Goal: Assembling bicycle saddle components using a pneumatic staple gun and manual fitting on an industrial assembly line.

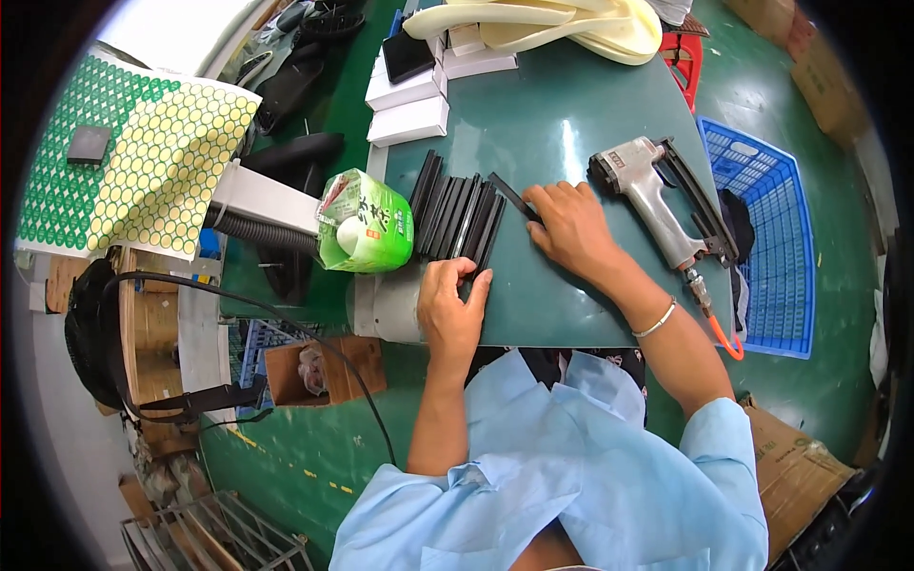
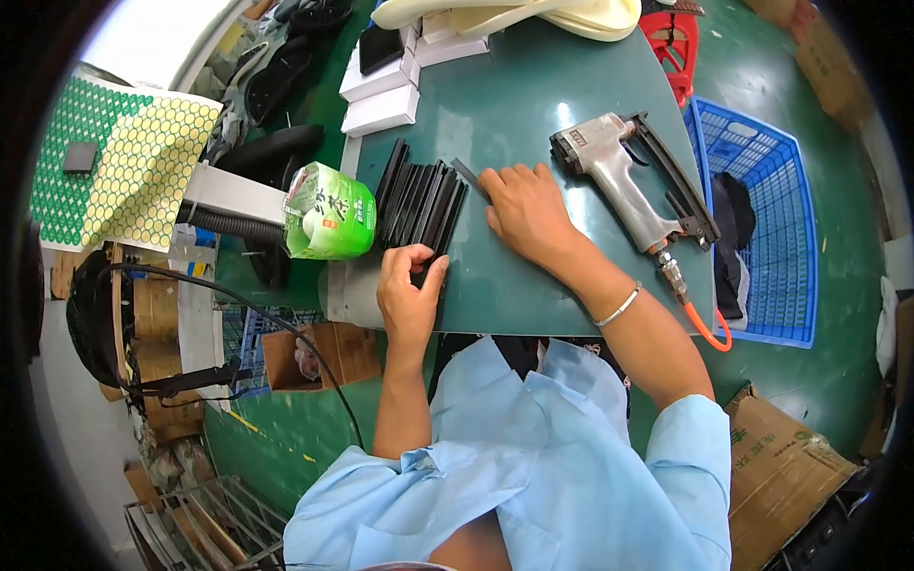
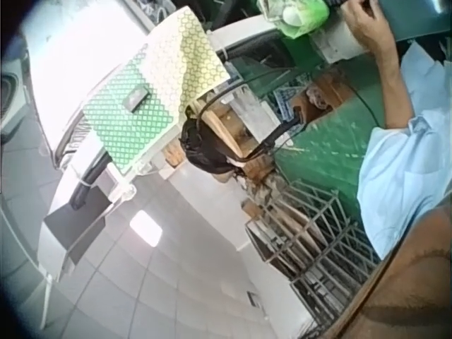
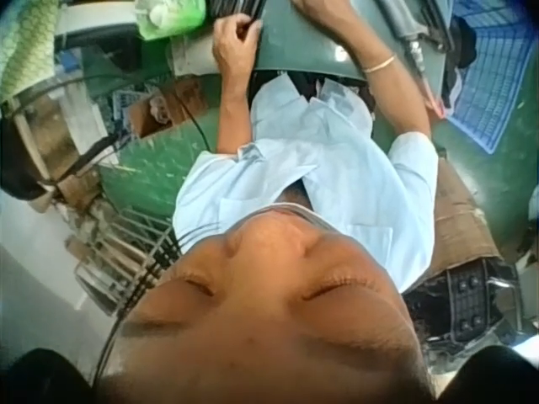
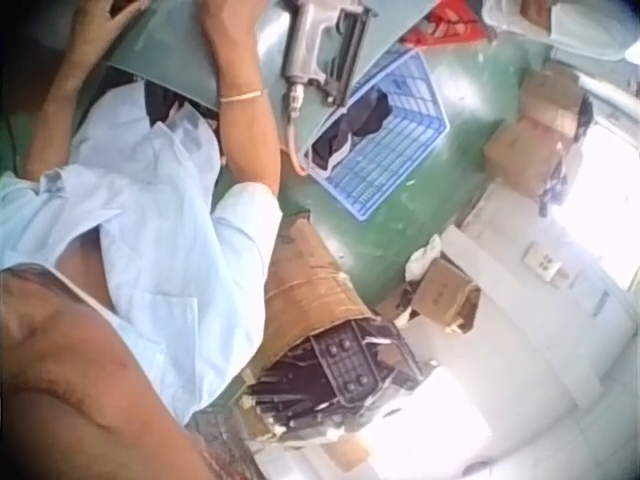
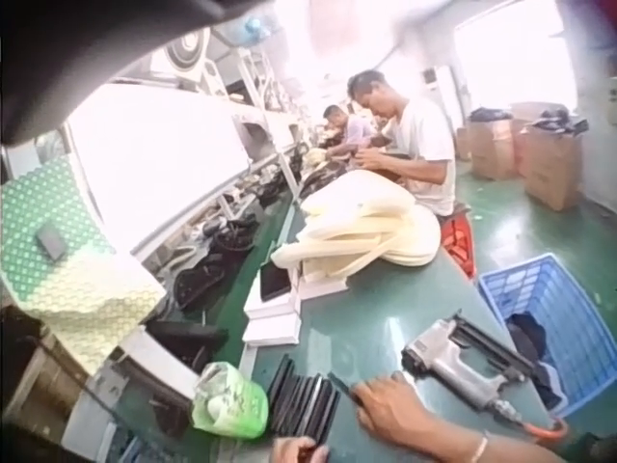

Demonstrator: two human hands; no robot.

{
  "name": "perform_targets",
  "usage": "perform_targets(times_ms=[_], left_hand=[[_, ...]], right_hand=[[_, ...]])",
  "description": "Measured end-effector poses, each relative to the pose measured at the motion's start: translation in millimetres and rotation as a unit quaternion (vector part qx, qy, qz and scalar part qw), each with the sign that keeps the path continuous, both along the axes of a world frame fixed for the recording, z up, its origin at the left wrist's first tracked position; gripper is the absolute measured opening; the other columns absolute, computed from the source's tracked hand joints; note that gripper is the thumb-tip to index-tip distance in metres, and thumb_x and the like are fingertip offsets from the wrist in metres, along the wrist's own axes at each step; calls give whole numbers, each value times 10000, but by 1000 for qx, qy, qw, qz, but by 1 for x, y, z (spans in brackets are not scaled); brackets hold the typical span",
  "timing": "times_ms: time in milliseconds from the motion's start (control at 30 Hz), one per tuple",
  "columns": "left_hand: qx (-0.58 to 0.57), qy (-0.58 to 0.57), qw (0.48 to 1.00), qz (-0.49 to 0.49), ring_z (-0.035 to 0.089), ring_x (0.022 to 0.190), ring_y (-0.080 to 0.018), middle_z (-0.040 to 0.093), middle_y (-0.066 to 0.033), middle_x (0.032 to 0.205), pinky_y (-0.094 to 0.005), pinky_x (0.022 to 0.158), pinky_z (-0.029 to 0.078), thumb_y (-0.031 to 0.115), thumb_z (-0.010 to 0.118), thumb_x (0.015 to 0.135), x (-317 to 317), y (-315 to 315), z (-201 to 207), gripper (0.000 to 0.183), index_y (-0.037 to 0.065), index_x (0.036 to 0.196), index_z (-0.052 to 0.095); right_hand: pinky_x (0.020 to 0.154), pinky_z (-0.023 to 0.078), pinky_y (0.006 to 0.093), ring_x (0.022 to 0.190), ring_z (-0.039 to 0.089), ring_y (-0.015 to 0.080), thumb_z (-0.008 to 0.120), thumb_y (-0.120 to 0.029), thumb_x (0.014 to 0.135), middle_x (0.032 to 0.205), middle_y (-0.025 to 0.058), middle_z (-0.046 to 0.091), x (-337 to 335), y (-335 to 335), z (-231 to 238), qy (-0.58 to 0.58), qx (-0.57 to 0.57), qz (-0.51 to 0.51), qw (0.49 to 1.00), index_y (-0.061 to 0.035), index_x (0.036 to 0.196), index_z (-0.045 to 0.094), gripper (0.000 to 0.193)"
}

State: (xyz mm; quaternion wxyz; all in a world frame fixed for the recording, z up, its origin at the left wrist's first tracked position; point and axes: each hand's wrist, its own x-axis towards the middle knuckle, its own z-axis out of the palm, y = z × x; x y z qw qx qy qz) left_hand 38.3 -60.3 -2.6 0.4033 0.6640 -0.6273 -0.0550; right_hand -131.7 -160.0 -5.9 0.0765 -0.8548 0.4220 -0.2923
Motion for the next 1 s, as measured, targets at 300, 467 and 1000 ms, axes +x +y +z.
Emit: perform_targets(times_ms=[300, 467, 1000], left_hand=[[36, 31, 998, 31, 520, 643, -209, 531, -60, 752, -341, 599, 428, 85, 679, 758, 0, -2, -3, 128, 43, 801, 566], [44, 21, 998, 45, 525, 640, -180, 538, -61, 773, -314, 599, 436, 93, 688, 761, -4, 2, -2, 146, 30, 818, 569], [4, 348, 937, -22, 546, 773, -96, 578, -34, 871, -236, 712, 454, 152, 602, 882, -16, -21, 24, 200, -13, 991, 579]], right_hand=[[698, 403, 390, 764, 573, 261, 590, -106, 695, 742, 97, 587, -7, -2, 0, -11, 1, -35, 999, -49, 846, 535, 170], [637, 427, 392, 684, 570, 295, 576, -69, 699, 691, 108, 584, -10, -8, -9, -43, 25, -33, 998, -33, 867, 553, 173], [676, 450, 298, 750, 556, 213, 611, -2, 784, 837, 78, 561, -2, 1, 23, -335, 178, 135, 916, -40, 961, 547, 193]])
